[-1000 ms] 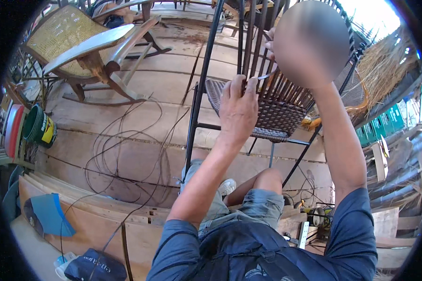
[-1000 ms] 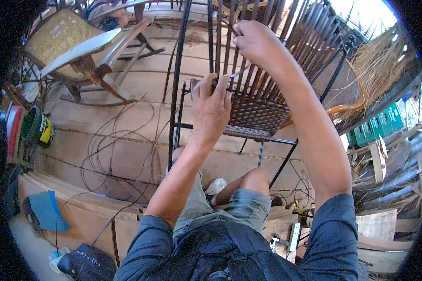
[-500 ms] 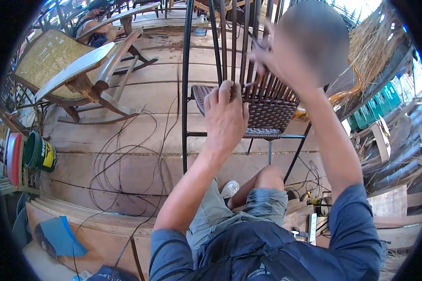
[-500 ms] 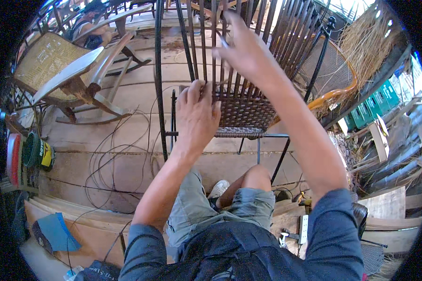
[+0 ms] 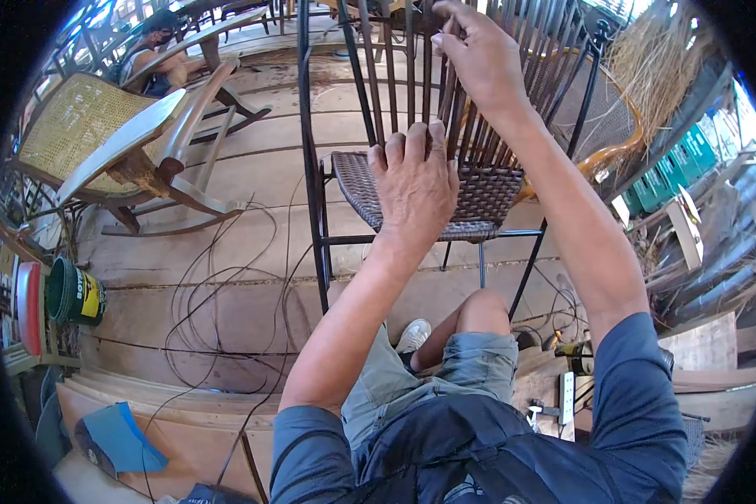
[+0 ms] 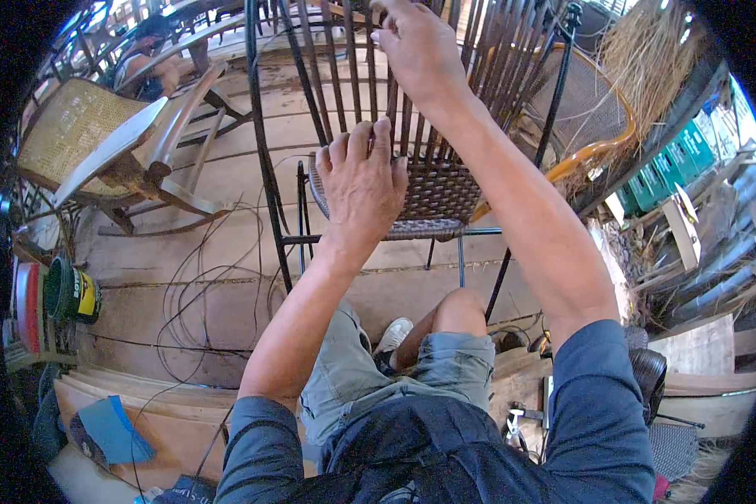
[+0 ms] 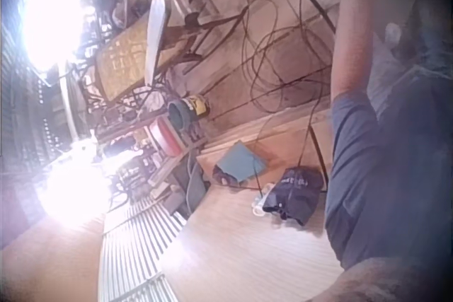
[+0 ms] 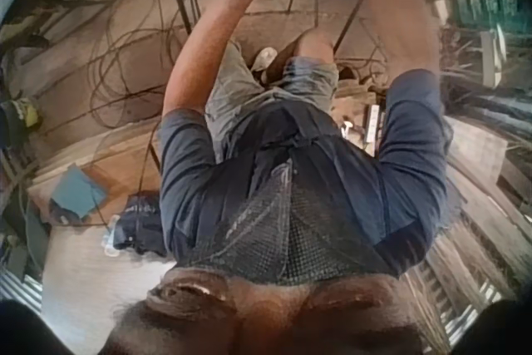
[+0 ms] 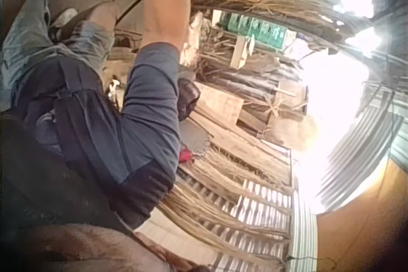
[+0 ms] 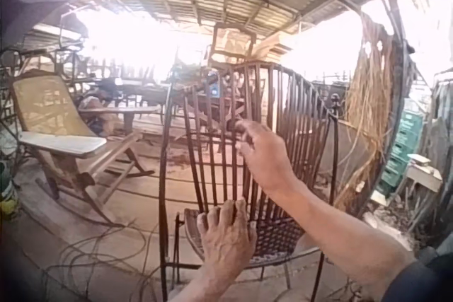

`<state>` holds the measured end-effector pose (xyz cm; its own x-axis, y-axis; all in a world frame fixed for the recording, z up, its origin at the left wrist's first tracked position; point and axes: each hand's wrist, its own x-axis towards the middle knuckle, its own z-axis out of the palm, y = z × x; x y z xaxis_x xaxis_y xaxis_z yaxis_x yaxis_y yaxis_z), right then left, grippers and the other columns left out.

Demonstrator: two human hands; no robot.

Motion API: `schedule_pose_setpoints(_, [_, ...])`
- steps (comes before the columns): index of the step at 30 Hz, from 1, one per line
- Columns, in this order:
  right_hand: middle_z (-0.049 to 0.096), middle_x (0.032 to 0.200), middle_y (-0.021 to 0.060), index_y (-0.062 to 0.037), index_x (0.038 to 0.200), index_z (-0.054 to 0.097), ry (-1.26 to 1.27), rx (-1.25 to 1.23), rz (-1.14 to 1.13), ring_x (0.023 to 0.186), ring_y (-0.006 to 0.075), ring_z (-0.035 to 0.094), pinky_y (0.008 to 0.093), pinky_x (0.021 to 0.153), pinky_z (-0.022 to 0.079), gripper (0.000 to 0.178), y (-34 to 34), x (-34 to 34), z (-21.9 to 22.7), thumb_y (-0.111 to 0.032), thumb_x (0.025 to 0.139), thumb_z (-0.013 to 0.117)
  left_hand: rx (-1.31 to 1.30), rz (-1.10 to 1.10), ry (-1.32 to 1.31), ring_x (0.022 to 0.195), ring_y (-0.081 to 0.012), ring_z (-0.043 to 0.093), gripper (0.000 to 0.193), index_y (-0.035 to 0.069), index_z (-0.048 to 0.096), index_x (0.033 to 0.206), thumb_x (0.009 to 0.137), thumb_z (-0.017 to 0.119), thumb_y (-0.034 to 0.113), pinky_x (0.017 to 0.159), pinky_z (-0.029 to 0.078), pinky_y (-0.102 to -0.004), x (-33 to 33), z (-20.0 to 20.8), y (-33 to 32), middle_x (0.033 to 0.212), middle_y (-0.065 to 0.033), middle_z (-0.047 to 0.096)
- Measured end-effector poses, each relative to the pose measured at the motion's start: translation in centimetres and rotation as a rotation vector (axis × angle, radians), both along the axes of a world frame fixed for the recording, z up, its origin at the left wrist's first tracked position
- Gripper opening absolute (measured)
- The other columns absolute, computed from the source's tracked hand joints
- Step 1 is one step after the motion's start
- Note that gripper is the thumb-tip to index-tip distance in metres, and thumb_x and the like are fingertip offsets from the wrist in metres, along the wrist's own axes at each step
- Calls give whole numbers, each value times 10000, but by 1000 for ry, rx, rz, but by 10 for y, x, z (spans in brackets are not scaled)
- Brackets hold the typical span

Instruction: Repairing or weaving a synthetic wicker-style chair by threading and pulling strands through the frame.

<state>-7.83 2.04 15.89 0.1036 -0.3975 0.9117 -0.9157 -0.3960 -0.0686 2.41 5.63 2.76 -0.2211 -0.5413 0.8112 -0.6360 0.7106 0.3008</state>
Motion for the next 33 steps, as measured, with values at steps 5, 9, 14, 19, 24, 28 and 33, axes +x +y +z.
schedule_pose_setpoints(5, [570,610,118,-23,1024,623,109,624,-183,602,165,595,306,620,480,261,67,-44,-8,-151,800,584,-60,33,3,1024,-284,422,451,36,515,1148,744,613,212,899,313,-441,7,10,17,1108,-94,471])
schedule_pose_setpoints(9, [572,608,84,15,970,616,52,588,-90,539,124,543,294,530,445,230,22,-46,18,-148,814,574,-130,7,-157,991,-277,427,490,40,492,1175,736,611,219,872,335,-432,-14,1,7,1116,-88,427])
schedule_pose_setpoints(14, [595,767,166,-18,1022,592,-165,403,-79,709,308,602,395,685,462,258,24,-43,7,-142,796,592,-61,60,-178,977,-260,435,473,40,509,1161,737,610,226,827,347,-407,-26,8,4,1088,-84,445])
schedule_pose_setpoints(19, [571,699,117,-14,1168,517,-359,672,-73,613,215,554,313,622,450,419,84,-64,-19,-160,782,592,-99,-16,-154,974,-251,443,415,32,536,1096,732,611,217,836,345,-404,-13,5,11,1077,-78,452])
schedule_pose_setpoints(24, [623,877,161,32,997,609,219,349,-224,748,206,626,300,692,484,300,40,-79,18,-175,782,583,-108,-61,-188,968,-242,445,410,30,538,1094,731,598,210,818,353,-394,-40,16,12,1076,-72,450])
schedule_pose_setpoints(28, [640,831,126,6,993,620,3,319,-246,702,157,622,284,649,493,247,27,-77,18,-138,796,585,-71,-28,-149,961,-240,447,442,33,526,1114,721,601,221,798,354,-397,-53,17,13,1077,-70,447])
schedule_pose_setpoints(33, [626,735,49,-20,1018,599,-450,398,-48,645,93,578,250,613,467,239,58,-79,-16,-110,797,614,-53,-52,-257,982,-254,430,449,20,527,1096,715,611,242,810,343,-424,-47,9,16,1091,-72,437])
